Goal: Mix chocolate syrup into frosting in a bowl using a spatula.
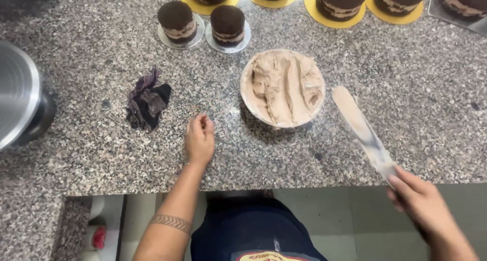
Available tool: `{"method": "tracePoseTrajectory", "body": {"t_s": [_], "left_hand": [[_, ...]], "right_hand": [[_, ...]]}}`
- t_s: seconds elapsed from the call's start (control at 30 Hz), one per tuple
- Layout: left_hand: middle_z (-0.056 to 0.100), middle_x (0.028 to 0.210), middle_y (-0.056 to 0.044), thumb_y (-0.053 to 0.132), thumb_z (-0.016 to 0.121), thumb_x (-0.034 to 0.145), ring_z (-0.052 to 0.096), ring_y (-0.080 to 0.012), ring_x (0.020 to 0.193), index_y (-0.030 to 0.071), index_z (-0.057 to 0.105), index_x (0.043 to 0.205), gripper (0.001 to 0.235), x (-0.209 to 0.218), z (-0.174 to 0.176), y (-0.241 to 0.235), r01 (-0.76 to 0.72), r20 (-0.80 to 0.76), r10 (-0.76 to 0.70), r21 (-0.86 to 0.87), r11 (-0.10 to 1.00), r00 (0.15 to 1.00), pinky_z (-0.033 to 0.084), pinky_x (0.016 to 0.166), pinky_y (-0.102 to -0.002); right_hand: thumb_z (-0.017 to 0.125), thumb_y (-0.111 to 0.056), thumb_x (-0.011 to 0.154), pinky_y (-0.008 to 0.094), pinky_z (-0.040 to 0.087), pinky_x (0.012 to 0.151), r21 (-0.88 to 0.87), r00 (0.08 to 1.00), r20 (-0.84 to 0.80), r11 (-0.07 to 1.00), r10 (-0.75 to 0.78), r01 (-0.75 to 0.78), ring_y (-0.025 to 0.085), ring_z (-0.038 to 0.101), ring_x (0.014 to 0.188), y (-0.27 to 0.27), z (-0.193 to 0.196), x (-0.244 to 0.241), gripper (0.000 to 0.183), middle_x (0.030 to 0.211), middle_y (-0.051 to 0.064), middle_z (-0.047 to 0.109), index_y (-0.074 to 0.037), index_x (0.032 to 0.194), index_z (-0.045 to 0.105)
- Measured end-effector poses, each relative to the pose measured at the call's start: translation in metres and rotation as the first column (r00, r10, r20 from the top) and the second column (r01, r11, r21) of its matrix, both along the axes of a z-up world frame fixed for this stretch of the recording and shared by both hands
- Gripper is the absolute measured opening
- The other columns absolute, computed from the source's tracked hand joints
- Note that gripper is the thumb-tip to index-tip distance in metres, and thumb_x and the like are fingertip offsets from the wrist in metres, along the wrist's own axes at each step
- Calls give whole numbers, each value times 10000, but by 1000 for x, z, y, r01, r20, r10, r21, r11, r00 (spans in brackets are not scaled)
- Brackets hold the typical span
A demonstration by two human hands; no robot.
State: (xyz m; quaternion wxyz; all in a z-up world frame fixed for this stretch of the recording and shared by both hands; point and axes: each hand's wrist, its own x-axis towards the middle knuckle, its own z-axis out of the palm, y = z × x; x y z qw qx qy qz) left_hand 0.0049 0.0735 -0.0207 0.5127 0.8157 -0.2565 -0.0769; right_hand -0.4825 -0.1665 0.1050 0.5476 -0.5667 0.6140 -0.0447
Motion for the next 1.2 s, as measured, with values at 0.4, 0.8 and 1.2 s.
{"method": "tracePoseTrajectory", "body": {"t_s": [0.4, 0.8, 1.2], "left_hand": [[647, 1136, -142, 351, 561, 1056, 668, -260, 992, 32, 566, 1329, 420, -1, -1, 9, 113, 115, -106, -52, 992, 988, 567, 853, -369], [669, 1134, -137, 341, 545, 1059, 665, -277, 1032, 34, 576, 1314, 400, 6, 6, 13, 218, 135, -211, -35, 975, 968, 540, 898, -407], [679, 1154, -126, 389, 503, 1059, 641, -284, 1090, 58, 576, 1332, 435, 11, 4, 21, 320, 118, -322, 34, 947, 939, 488, 953, -442]], "right_hand": [[623, -207, 973, 364, 532, 668, -452, 910, -101, 796, 402, -402, 217, 612, 681, 88, -19, 131, 477, 751, 91, 642, -259, 1447, 610], [604, -112, 938, 299, 538, 678, -400, 935, -222, 849, 277, -346, 158, 590, 734, 128, 29, 41, 544, 875, 52, 614, -286, 1453, 594], [635, -120, 986, 319, 500, 597, -357, 989, -95, 924, 110, -137, 186, 561, 677, 181, -12, 129, 481, 841, 67, 587, -243, 1451, 652]]}}
